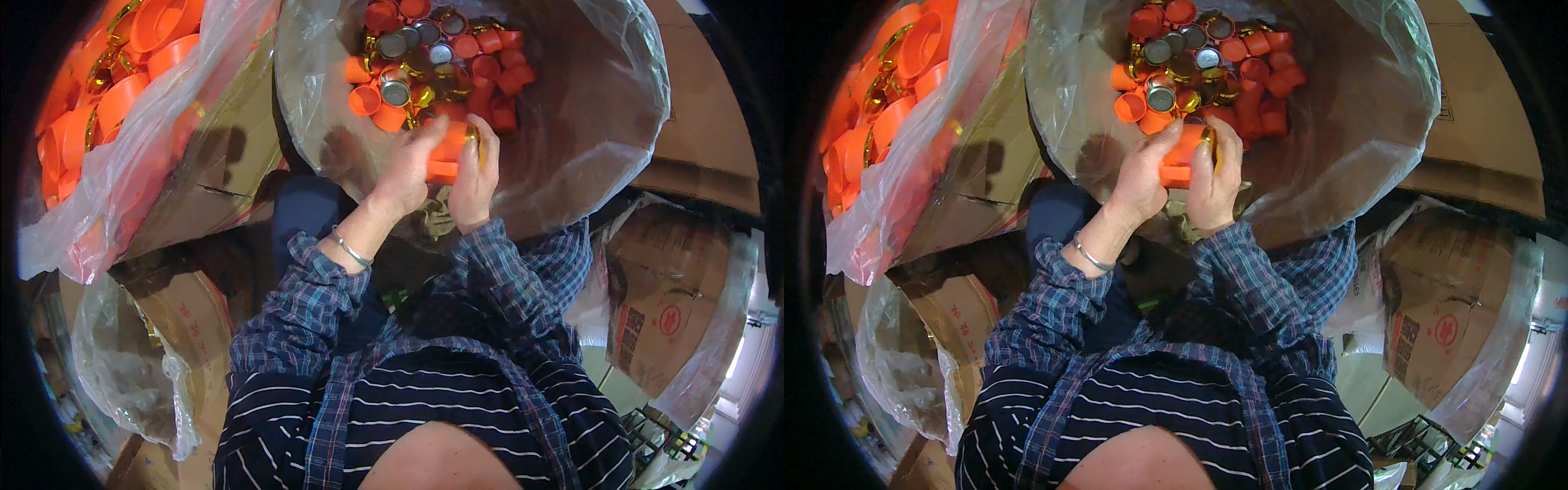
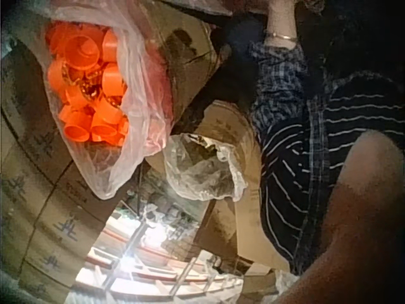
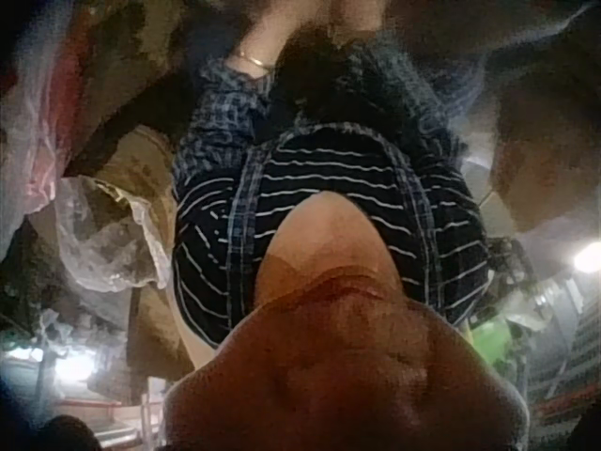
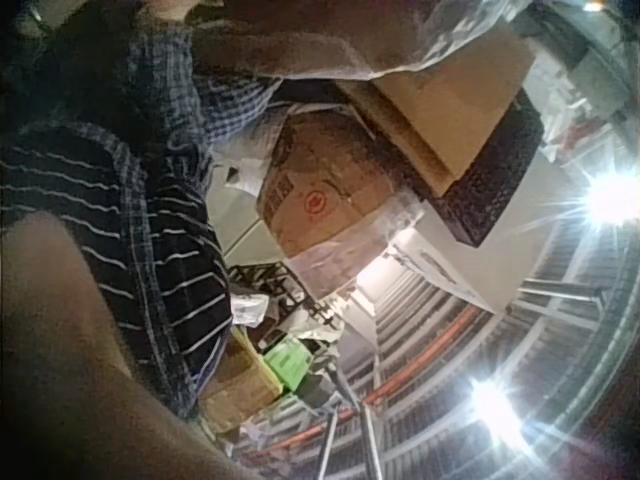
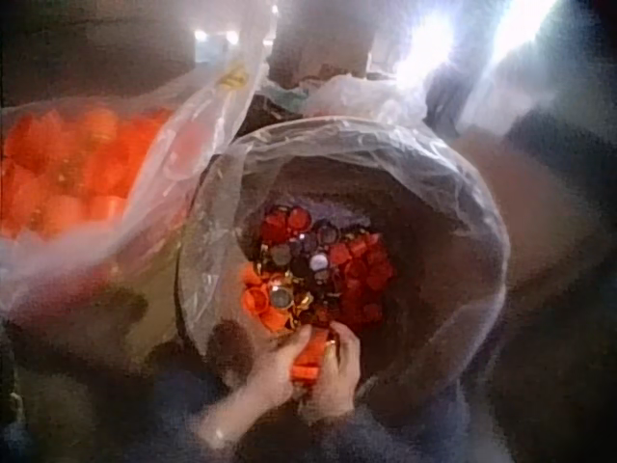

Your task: The person sits on the floor and repeatedly picks orange plastic caps and gold metal rings from a bag. They insert the rings into the caps and wipe them with a cloth before placing them into a second bag. The person occasionally stands to move around the room but returns to the seated assembly task.

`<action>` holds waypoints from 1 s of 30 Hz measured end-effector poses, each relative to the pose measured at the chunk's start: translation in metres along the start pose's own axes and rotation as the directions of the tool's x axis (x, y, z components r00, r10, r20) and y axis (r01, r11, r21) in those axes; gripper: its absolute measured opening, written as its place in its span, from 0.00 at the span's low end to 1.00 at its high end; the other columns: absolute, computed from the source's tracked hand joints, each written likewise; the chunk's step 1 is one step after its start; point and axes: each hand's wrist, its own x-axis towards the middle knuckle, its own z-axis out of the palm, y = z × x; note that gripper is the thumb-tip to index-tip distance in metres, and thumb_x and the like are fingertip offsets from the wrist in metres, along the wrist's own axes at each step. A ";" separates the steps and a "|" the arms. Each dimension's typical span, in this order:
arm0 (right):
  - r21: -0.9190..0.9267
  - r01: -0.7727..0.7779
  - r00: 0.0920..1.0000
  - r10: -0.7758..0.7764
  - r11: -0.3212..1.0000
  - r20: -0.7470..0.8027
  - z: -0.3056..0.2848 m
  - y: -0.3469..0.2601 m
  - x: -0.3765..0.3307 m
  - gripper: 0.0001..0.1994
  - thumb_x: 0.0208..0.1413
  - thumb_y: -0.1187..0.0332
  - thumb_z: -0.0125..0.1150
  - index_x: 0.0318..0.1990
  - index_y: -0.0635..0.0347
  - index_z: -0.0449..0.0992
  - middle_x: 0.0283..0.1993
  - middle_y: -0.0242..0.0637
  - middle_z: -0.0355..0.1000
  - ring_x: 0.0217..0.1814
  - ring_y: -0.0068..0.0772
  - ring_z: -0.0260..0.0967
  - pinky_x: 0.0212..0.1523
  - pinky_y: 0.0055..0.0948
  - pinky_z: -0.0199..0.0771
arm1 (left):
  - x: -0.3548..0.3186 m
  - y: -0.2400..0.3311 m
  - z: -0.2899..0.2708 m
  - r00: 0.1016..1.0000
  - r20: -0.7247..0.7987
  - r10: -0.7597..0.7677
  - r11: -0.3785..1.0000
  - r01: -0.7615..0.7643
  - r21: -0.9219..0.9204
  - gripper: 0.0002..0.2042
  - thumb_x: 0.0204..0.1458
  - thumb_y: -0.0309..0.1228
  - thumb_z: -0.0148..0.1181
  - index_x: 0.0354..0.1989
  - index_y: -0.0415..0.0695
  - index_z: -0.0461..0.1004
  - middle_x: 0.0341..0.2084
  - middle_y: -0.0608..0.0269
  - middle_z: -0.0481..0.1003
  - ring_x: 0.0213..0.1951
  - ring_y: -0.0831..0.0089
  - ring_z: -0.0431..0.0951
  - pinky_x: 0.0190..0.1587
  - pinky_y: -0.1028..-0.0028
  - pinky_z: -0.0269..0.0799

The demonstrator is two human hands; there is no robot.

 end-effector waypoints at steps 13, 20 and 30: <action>-0.249 0.332 0.943 -0.318 0.910 0.096 -0.003 0.009 -0.014 0.20 0.65 0.64 0.48 0.59 0.68 0.68 0.58 0.51 0.67 0.61 0.51 0.63 0.63 0.38 0.62 | 0.004 -0.014 -0.002 0.969 -0.124 -0.216 0.936 0.169 -0.309 0.21 0.65 0.47 0.53 0.50 0.39 0.74 0.42 0.62 0.78 0.41 0.73 0.77 0.46 0.71 0.74; 0.423 -0.285 0.948 0.318 0.860 -0.007 0.013 0.011 -0.001 0.19 0.62 0.66 0.56 0.56 0.67 0.70 0.57 0.48 0.69 0.59 0.43 0.67 0.60 0.36 0.64 | 0.004 -0.012 0.002 0.985 -0.051 0.166 0.912 -0.134 0.388 0.23 0.67 0.46 0.49 0.49 0.35 0.75 0.40 0.59 0.79 0.42 0.71 0.77 0.47 0.72 0.71; -0.202 0.539 0.819 -0.454 0.817 0.351 0.001 0.019 0.021 0.24 0.49 0.68 0.66 0.54 0.66 0.71 0.55 0.53 0.70 0.55 0.55 0.68 0.58 0.45 0.69 | 0.021 -0.013 -0.021 0.912 -0.275 -0.303 0.927 0.216 -0.307 0.23 0.66 0.47 0.50 0.57 0.38 0.68 0.49 0.62 0.73 0.50 0.75 0.73 0.52 0.71 0.72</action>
